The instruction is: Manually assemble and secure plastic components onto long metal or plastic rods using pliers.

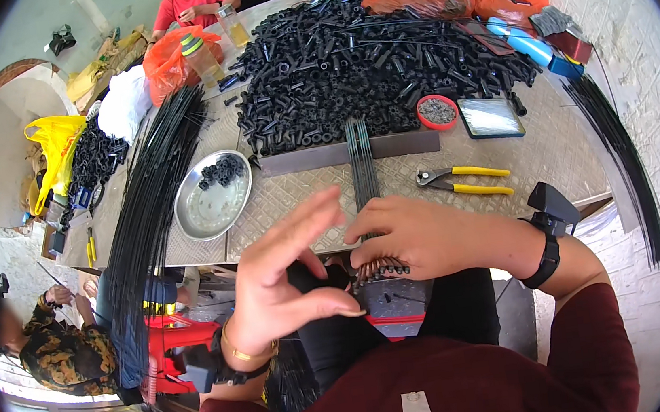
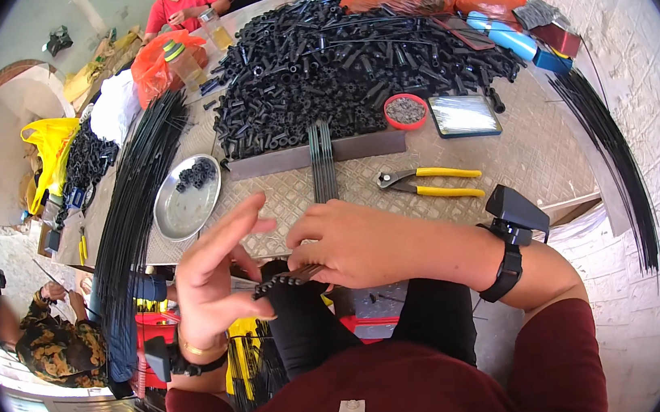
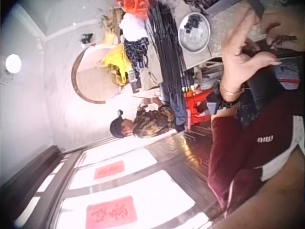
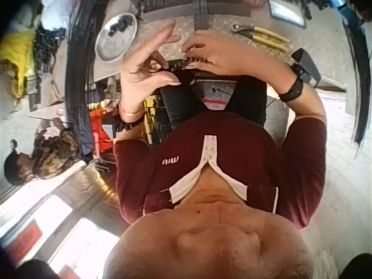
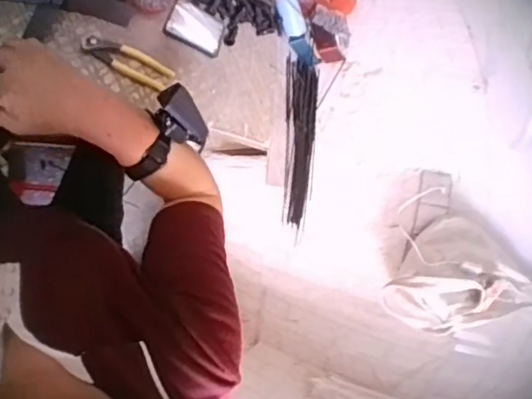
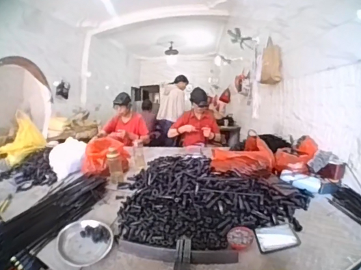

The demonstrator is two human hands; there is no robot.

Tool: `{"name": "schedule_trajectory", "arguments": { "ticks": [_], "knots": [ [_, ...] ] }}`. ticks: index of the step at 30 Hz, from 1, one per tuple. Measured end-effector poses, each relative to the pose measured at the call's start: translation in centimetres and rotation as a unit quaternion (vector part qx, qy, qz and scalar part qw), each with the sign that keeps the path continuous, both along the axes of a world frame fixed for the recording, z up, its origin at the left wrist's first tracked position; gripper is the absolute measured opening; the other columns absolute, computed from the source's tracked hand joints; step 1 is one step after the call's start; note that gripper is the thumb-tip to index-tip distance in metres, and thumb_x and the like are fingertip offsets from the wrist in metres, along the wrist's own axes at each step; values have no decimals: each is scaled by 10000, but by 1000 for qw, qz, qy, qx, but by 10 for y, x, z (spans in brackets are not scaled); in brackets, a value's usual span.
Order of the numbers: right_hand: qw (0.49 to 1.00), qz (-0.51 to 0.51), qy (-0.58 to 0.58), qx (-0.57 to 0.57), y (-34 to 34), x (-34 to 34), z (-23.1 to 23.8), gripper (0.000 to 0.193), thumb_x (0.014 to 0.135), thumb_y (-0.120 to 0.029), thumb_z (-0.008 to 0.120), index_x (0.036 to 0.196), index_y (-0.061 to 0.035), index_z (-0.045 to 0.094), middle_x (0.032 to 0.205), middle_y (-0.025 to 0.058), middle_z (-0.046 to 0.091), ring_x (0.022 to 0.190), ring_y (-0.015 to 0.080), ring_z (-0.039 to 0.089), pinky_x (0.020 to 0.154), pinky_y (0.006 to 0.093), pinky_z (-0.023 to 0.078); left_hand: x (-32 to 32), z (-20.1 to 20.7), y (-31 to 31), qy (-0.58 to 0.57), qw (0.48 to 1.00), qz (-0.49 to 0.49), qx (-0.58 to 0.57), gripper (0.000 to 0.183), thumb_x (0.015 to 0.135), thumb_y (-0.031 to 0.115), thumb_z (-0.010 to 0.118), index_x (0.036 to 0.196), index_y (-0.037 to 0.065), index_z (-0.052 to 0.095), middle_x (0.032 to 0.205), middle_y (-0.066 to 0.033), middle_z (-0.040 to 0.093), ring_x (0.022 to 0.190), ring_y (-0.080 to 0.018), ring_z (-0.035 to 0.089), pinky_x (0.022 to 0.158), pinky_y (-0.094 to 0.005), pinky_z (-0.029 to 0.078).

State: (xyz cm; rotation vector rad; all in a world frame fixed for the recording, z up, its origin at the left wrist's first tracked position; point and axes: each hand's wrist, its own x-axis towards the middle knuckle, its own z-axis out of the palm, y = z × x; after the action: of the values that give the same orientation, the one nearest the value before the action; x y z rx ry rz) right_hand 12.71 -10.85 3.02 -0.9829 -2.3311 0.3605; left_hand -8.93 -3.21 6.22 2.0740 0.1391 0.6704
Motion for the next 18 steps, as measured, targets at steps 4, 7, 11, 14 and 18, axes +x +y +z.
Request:
{"name": "schedule_trajectory", "arguments": {
  "ticks": [4,7,11,14,18],
  "knots": [
    [999,12,10,38,4,-4,-3,261,763,-193,656,995,-79,621,1004,68,577,1001,263,523,843,381,418,14,19,-40,-70,936,-33,-343,571,739,102,730,1242,-50,504,1328,-226,447,1134,-328,542,817,-336,544],
    [999,-5,38,-32,-1,-3,5,371,748,-180,671,1092,-69,586,1112,103,569,1008,305,519,862,405,420,18,18,-39,-22,959,-43,-281,376,845,43,609,1176,-111,521,1206,-254,532,1088,-323,569,900,-393,511],
    [998,-23,13,-53,-1,3,5,415,738,-215,679,1108,-61,572,1102,100,569,1003,297,520,858,417,416,23,23,-38,2,962,-21,-274,306,870,74,586,1100,-127,563,1086,-256,599,1050,-313,594,920,-387,491],
    [994,0,-50,-93,0,11,16,508,741,-268,691,1180,-54,547,1158,123,558,1083,314,504,914,422,400,27,25,-30,7,966,-22,-256,283,866,90,595,1050,-125,594,1035,-246,628,1020,-309,613,912,-375,488],
    [985,-71,-75,-137,18,68,26,516,853,-300,590,1275,-27,476,1232,182,516,1148,334,491,966,385,398,25,18,-17,-24,967,-61,-244,268,853,-22,580,1120,-19,609,1054,-122,660,991,-173,624,856,-271,479]
  ]
}}
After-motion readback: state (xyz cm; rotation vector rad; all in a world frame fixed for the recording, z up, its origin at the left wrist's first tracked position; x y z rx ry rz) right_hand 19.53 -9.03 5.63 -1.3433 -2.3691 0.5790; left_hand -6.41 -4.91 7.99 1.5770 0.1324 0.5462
